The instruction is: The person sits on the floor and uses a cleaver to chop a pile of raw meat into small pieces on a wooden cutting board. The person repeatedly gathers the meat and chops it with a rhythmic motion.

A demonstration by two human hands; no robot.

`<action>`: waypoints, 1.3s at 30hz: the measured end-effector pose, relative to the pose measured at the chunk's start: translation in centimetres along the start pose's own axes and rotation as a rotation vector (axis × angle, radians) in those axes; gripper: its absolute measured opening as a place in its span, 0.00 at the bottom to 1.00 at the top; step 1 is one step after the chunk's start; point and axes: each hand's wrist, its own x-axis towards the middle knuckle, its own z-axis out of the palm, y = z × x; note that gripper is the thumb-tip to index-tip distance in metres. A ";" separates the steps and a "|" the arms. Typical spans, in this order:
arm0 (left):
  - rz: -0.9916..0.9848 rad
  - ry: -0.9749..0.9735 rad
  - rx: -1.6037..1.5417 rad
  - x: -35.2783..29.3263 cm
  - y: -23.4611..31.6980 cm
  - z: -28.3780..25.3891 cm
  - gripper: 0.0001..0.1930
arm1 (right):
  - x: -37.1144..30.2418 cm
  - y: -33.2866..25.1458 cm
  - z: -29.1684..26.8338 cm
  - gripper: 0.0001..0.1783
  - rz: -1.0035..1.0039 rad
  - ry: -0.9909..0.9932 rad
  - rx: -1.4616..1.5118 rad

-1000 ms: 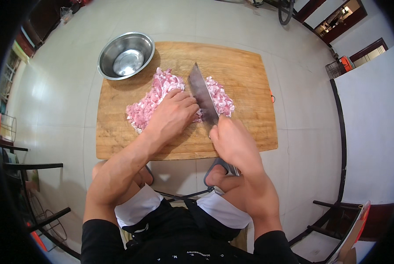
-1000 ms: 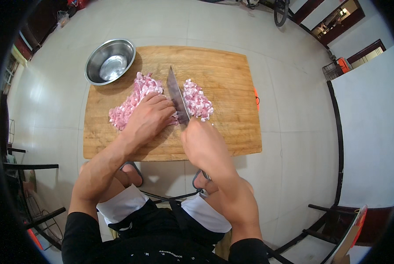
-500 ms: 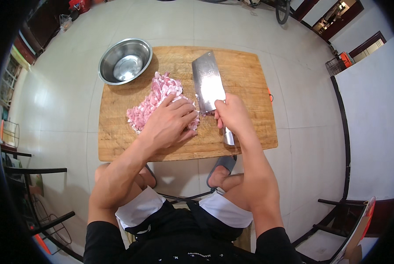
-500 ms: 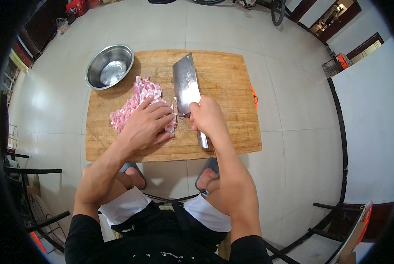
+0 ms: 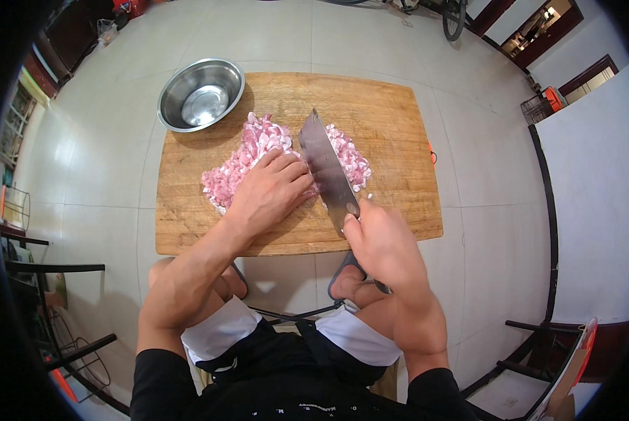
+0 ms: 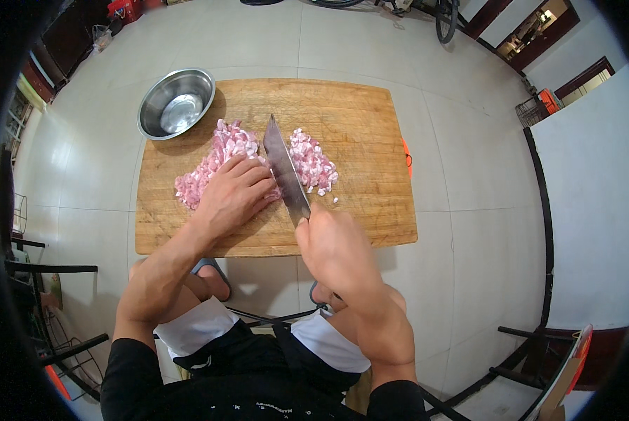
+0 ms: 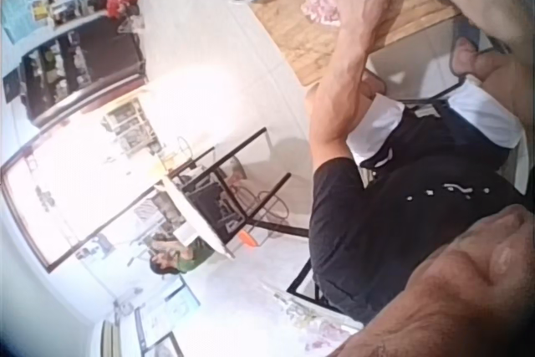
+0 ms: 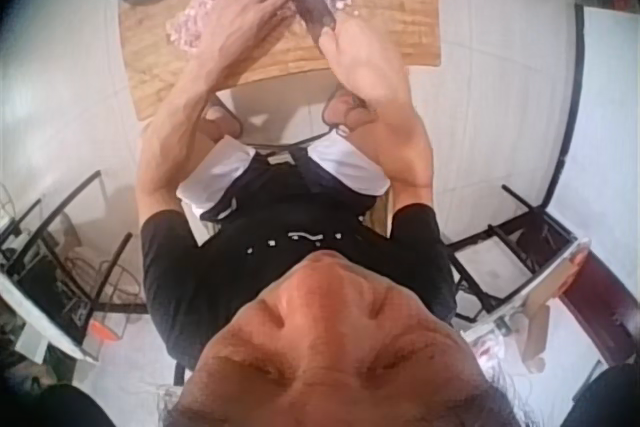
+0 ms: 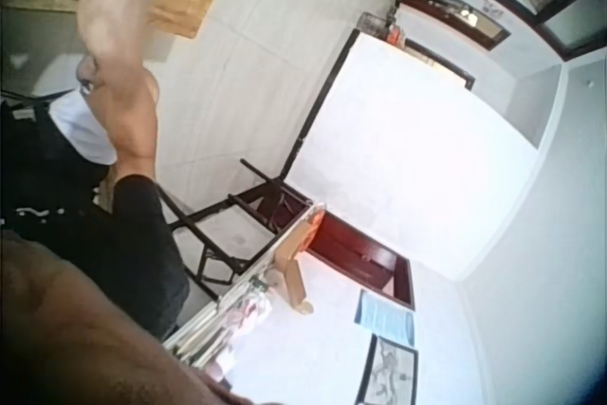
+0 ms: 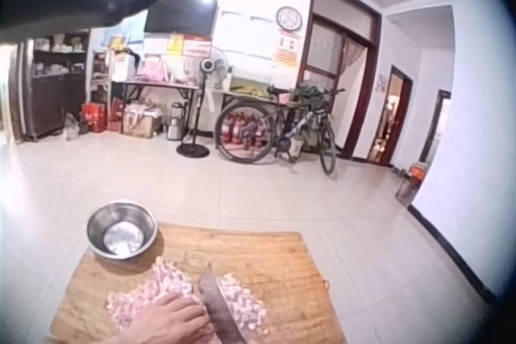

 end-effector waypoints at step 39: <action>-0.039 -0.071 -0.075 0.7 0.2 0.1 0.08 | 8.9 7.9 0.5 0.14 0.237 -0.251 0.578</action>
